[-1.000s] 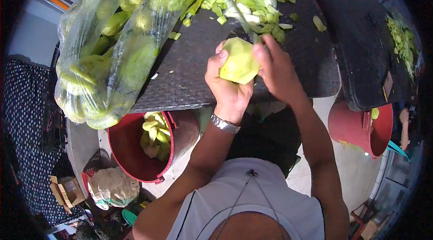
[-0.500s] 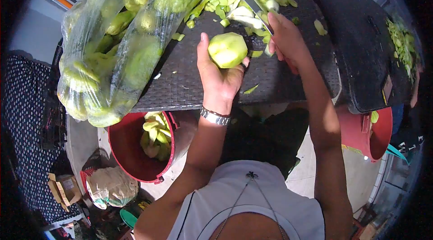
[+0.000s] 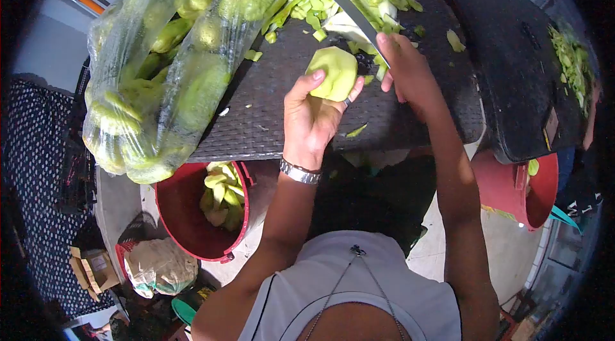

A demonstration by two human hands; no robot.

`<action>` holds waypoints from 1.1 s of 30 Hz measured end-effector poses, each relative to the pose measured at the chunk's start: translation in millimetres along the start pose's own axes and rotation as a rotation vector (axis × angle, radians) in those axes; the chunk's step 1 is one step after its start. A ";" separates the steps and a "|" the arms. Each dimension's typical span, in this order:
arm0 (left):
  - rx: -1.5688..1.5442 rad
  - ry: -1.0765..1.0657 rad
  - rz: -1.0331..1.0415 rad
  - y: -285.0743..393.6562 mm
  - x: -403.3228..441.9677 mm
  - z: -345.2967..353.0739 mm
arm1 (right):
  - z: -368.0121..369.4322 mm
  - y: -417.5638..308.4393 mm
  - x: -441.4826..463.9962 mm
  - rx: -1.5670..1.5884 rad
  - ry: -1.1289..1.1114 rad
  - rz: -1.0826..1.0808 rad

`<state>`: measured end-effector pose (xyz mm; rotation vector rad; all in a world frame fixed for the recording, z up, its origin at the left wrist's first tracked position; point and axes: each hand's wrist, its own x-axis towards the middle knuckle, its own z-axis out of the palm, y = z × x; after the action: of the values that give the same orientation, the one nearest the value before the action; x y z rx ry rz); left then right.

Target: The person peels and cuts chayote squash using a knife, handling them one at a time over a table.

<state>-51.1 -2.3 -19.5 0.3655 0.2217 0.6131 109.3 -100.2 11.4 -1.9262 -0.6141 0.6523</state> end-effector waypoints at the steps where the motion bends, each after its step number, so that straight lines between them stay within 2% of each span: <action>1: -0.018 -0.023 -0.013 0.1 1.5 -2.0 | 1.7 -3.2 -9.2 -0.003 -0.015 0.010; 5: -0.119 -0.063 -0.022 -0.2 2.1 6.1 | 6.0 13.8 -12.4 0.103 -0.004 -0.087; 9: -0.131 -0.008 -0.063 2.0 3.1 8.6 | 5.3 13.6 -13.1 0.099 0.027 -0.154; 12: -0.151 -0.060 -0.122 2.0 5.1 -3.7 | 4.1 9.9 -16.3 0.058 0.003 -0.188; 17: 0.078 0.135 -0.025 -0.9 0.3 12.3 | 4.0 8.9 -3.3 -0.070 0.068 -0.389; 20: 0.110 0.159 0.000 -0.4 0.8 13.1 | 3.8 -4.0 -7.9 0.033 0.056 -0.200; 23: 0.098 0.160 0.016 -1.0 -0.3 11.8 | 1.0 1.1 -11.5 0.112 -0.008 -0.228; 26: 0.090 0.153 0.055 -3.8 -0.9 16.1 | 1.5 -24.5 -39.7 -0.011 -0.103 -0.153; 30: -0.022 0.019 0.009 -6.9 -0.4 3.9 | 19.1 -4.4 -64.3 -0.128 -0.136 -0.507; 31: 0.064 0.155 0.040 -10.4 -2.4 8.6 | 23.0 1.1 -68.0 -0.125 -0.134 -0.571; 33: 0.058 0.067 0.004 -9.8 -5.9 2.1 | 26.3 6.9 -71.3 -0.137 -0.136 -0.645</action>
<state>-50.1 -13.7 -20.9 0.4017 0.3033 0.6245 40.7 -133.4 7.9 -1.6691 -1.3189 0.3303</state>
